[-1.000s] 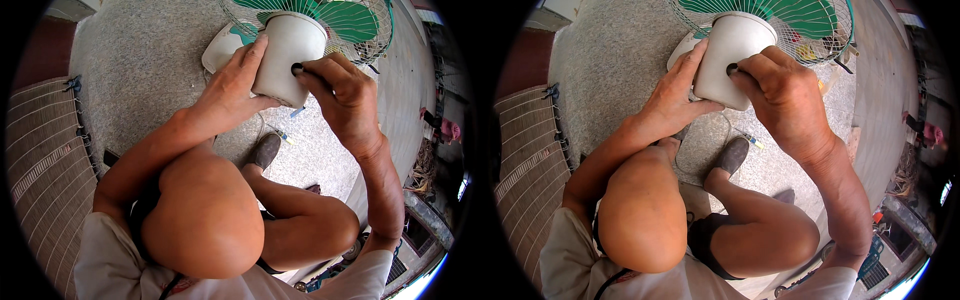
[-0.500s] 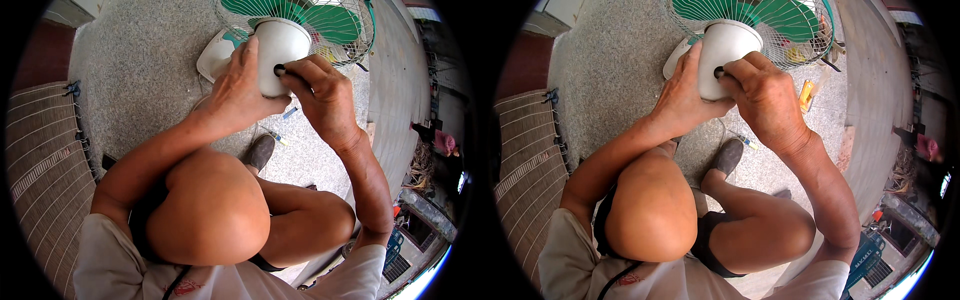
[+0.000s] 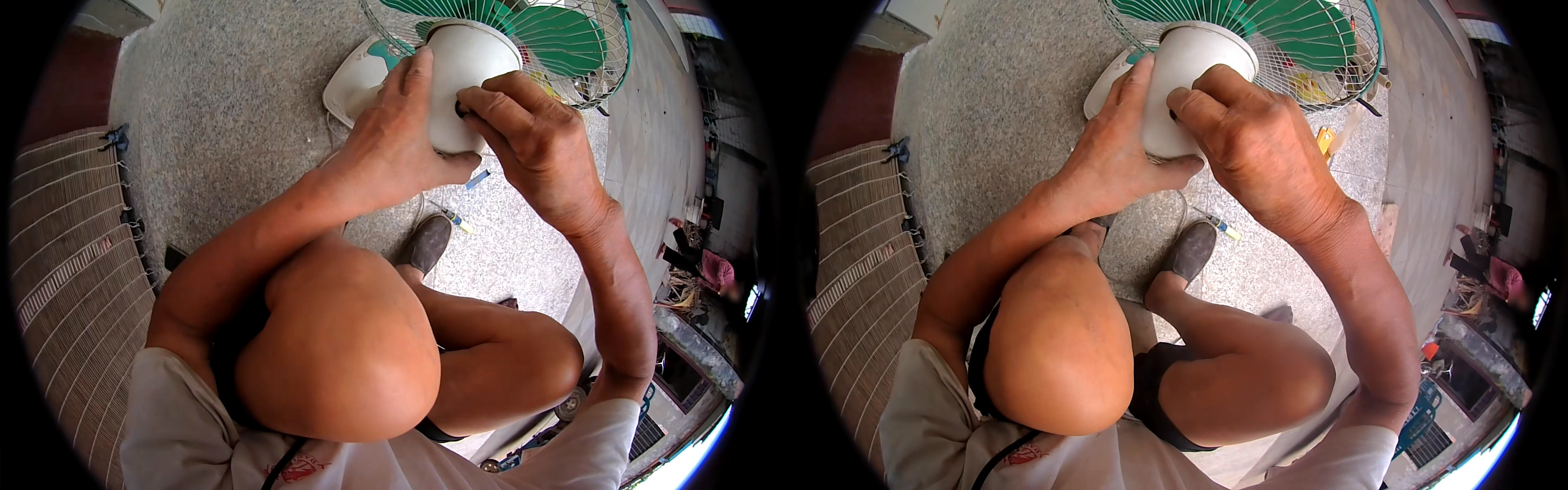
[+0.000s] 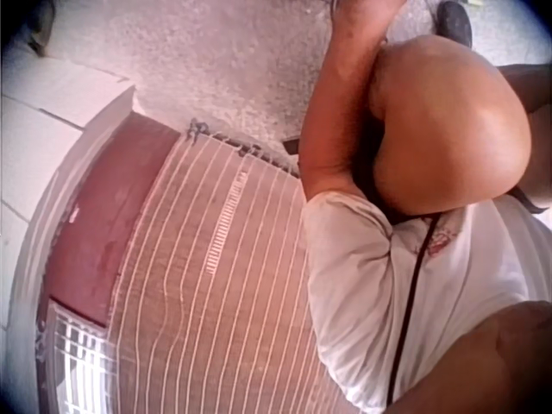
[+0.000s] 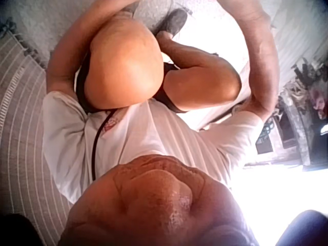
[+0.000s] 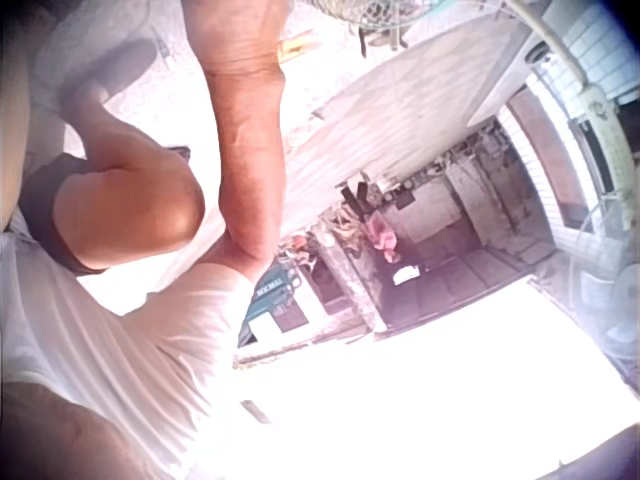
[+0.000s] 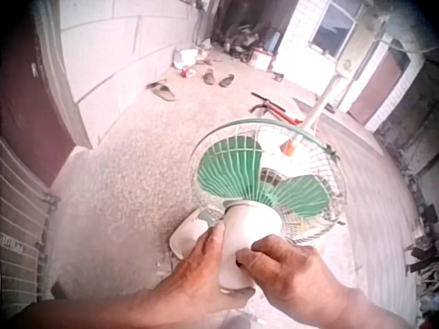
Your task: The person uses a screwdriver to tighten a screw on the back of a white fan housing. After securing the screw, the person wipes the fan housing and the base with a dark cloth.
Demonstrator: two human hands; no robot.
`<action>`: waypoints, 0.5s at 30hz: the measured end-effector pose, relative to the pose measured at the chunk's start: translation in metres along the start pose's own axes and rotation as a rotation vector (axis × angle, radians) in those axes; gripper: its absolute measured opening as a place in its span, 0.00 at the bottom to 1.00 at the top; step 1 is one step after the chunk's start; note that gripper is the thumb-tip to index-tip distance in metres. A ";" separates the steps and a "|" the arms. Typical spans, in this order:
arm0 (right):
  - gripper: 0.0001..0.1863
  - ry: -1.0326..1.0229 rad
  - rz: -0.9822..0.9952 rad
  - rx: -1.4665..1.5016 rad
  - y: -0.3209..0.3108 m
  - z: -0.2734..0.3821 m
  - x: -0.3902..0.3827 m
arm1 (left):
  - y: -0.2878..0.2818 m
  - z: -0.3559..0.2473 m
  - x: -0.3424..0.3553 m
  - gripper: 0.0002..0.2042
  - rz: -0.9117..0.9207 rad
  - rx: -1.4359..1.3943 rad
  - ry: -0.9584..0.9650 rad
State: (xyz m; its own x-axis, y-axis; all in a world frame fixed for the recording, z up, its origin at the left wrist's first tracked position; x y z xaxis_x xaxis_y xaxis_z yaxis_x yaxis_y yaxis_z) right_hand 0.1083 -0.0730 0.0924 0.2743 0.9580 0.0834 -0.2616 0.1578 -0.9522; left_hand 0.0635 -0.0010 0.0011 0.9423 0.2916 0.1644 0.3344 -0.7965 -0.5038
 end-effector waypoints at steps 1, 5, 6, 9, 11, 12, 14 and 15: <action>0.14 -0.019 0.034 -0.010 0.001 0.002 0.001 | 0.000 0.000 0.000 0.54 0.003 0.003 0.010; 0.14 -0.115 0.073 -0.089 0.001 0.007 0.002 | -0.001 -0.001 -0.001 0.54 -0.015 -0.007 0.027; 0.14 -0.113 0.086 -0.099 0.002 0.007 0.003 | -0.001 -0.002 -0.001 0.54 -0.015 -0.010 0.036; 0.12 -0.067 0.067 -0.109 0.003 0.004 0.004 | 0.000 0.000 -0.001 0.54 -0.009 -0.010 0.043; 0.10 -0.009 0.027 -0.092 0.004 0.002 0.004 | 0.001 0.000 -0.001 0.54 -0.003 -0.005 0.045; 0.10 0.028 0.003 -0.074 0.004 0.001 0.003 | 0.001 0.000 -0.001 0.54 0.001 0.000 0.049; 0.09 0.089 -0.024 -0.047 0.005 -0.002 0.002 | 0.001 0.000 -0.001 0.54 0.012 0.002 0.047; 0.08 0.113 -0.026 -0.037 0.005 -0.004 0.002 | 0.001 -0.001 -0.001 0.54 0.021 0.000 0.042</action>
State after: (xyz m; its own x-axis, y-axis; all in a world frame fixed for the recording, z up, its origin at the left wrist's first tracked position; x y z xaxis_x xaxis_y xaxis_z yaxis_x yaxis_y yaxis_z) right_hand 0.1114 -0.0713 0.0864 0.3837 0.9202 0.0769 -0.2195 0.1718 -0.9604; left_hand 0.0632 -0.0023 0.0011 0.9488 0.2525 0.1897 0.3149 -0.8019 -0.5078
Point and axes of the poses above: each hand's wrist, its own x-axis towards the middle knuckle, its own y-axis out of the palm, z = x × y, the point moved 9 cm from there along x, towards the middle knuckle, and after that the axes turned 2 degrees about x, right-handed, at the moved point
